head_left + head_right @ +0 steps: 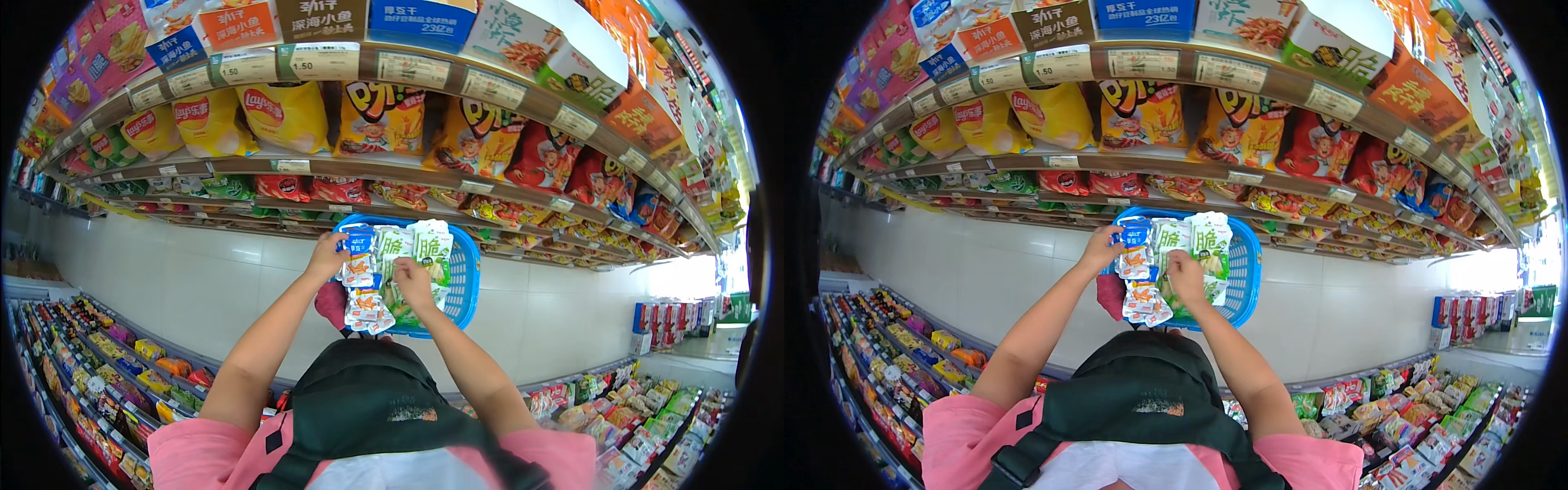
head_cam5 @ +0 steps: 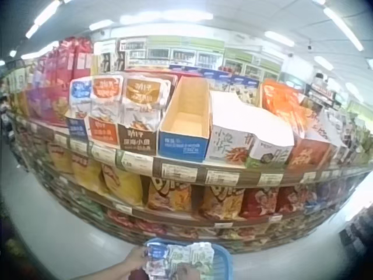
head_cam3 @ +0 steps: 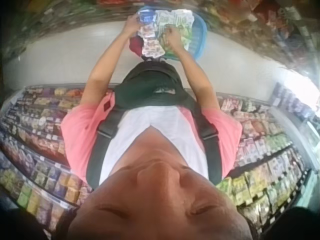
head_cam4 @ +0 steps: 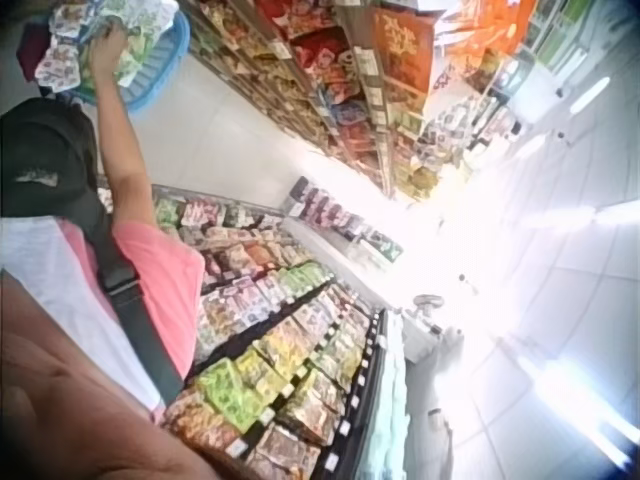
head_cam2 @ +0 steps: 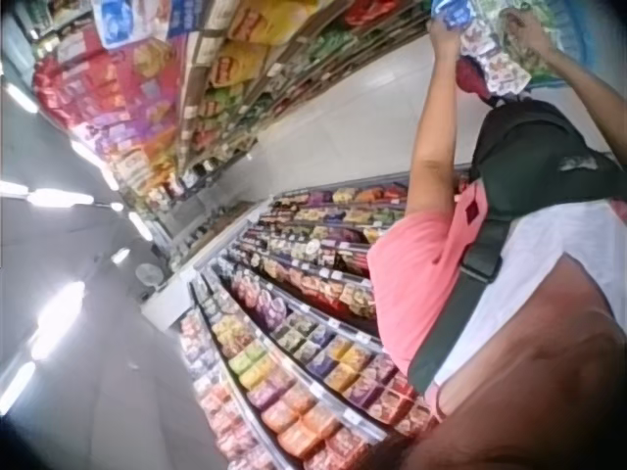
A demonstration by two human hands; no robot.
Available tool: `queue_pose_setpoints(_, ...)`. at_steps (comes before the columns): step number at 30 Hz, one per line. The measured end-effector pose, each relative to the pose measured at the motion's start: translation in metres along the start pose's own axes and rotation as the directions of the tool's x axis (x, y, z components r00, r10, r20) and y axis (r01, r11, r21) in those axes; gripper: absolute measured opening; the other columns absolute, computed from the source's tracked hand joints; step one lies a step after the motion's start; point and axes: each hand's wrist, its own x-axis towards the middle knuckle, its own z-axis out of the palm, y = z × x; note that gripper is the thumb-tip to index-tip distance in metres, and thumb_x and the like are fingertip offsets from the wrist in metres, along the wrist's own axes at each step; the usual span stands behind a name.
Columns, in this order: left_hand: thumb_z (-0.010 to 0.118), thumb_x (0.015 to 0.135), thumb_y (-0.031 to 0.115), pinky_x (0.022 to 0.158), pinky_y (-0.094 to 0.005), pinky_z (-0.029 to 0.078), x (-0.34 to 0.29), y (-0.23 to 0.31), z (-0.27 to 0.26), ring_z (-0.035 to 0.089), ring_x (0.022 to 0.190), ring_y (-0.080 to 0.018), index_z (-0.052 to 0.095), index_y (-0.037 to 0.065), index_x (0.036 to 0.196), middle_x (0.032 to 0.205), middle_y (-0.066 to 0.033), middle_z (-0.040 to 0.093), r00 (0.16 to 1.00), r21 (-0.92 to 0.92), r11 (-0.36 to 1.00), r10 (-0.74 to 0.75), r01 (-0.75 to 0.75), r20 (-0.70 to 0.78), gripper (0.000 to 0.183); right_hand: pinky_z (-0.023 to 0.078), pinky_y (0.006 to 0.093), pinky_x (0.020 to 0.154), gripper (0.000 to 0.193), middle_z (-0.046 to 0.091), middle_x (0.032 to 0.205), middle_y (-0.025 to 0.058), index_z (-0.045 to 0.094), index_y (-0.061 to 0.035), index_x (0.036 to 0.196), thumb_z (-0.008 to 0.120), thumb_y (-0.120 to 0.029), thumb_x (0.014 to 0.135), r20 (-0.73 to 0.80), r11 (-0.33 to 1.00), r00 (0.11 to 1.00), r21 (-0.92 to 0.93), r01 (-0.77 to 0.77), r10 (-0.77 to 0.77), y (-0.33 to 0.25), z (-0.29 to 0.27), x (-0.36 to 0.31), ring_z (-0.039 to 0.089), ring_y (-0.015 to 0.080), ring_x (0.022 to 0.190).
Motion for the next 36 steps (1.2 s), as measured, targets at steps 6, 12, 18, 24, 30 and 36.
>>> queue_pose_setpoints(6, 0.061, 0.084, 0.003, 0.073, -0.0307, 0.050, -0.041, 0.027, 0.015, 0.059, 0.083, -0.0182, 0.060, 0.001, 0.104, 0.096, -0.0110, 0.060, 0.993, -0.178, 0.979, 0.107, -0.095, 0.054, 0.020, 0.049, 0.0253, 0.054, 0.020, 0.062, 0.079, 0.0056, 0.060, 0.0000, 0.106, 0.051, -0.003, 0.087, -0.290, 0.931, 0.888, 0.187, -0.313, 0.357, 0.038, -0.067, -0.041, 0.060, 0.0126, 0.063)
queue_pose_setpoints(12, 0.060, 0.085, 0.015, 0.068, -0.0369, 0.049, -0.062, 0.036, 0.076, 0.064, 0.074, -0.0276, 0.063, 0.001, 0.100, 0.084, -0.0153, 0.066, 0.877, -0.127, 0.982, 0.183, -0.140, 0.444, 0.021, 0.050, 0.0273, 0.053, 0.032, 0.060, 0.081, 0.0065, 0.055, -0.0008, 0.116, 0.056, -0.002, 0.083, -0.277, 0.848, 0.802, 0.146, -0.510, 0.530, 0.076, -0.081, -0.053, 0.061, 0.0143, 0.067)
queue_pose_setpoints(18, 0.063, 0.081, 0.016, 0.069, -0.0414, 0.049, -0.070, 0.028, 0.136, 0.064, 0.078, -0.0328, 0.061, 0.002, 0.094, 0.080, -0.0147, 0.065, 0.860, 0.005, 0.977, 0.187, -0.214, 0.475, 0.020, 0.050, 0.0295, 0.050, 0.047, 0.062, 0.084, 0.0089, 0.049, -0.0008, 0.124, 0.063, -0.003, 0.079, -0.164, 0.740, 0.725, 0.229, -0.632, 0.669, 0.086, -0.079, -0.048, 0.062, 0.0170, 0.067)
queue_pose_setpoints(24, 0.063, 0.082, 0.017, 0.057, -0.0384, 0.050, -0.071, 0.010, 0.190, 0.064, 0.057, -0.0247, 0.058, -0.003, 0.097, 0.070, -0.0148, 0.064, 0.930, 0.156, 0.983, 0.030, -0.093, 0.366, 0.025, 0.050, 0.0296, 0.050, 0.042, 0.063, 0.082, 0.0099, 0.051, 0.0003, 0.116, 0.067, -0.004, 0.077, -0.048, 0.720, 0.729, 0.210, -0.661, 0.683, 0.108, -0.079, -0.051, 0.062, 0.0173, 0.064)
queue_pose_setpoints(30, 0.065, 0.079, 0.023, 0.061, -0.0444, 0.046, -0.074, 0.026, 0.192, 0.061, 0.066, -0.0320, 0.064, 0.002, 0.072, 0.068, -0.0171, 0.061, 0.973, 0.192, 0.981, -0.018, -0.027, 0.229, 0.022, 0.046, 0.0281, 0.048, 0.029, 0.062, 0.070, 0.0077, 0.056, -0.0006, 0.104, 0.068, -0.008, 0.079, 0.073, 0.804, 0.803, 0.029, -0.595, 0.592, 0.107, -0.098, -0.056, 0.059, 0.0147, 0.061)
queue_pose_setpoints(36, 0.067, 0.082, 0.019, 0.059, -0.0354, 0.046, -0.083, 0.094, 0.150, 0.058, 0.059, -0.0239, 0.067, 0.002, 0.077, 0.064, -0.0108, 0.061, 0.980, -0.087, 0.995, 0.057, -0.040, 0.193, 0.018, 0.047, 0.0257, 0.055, 0.017, 0.062, 0.068, 0.0037, 0.064, 0.0006, 0.089, 0.069, -0.014, 0.082, 0.235, 0.990, 0.969, -0.135, -0.047, 0.078, 0.043, -0.164, -0.045, 0.059, 0.0115, 0.061)
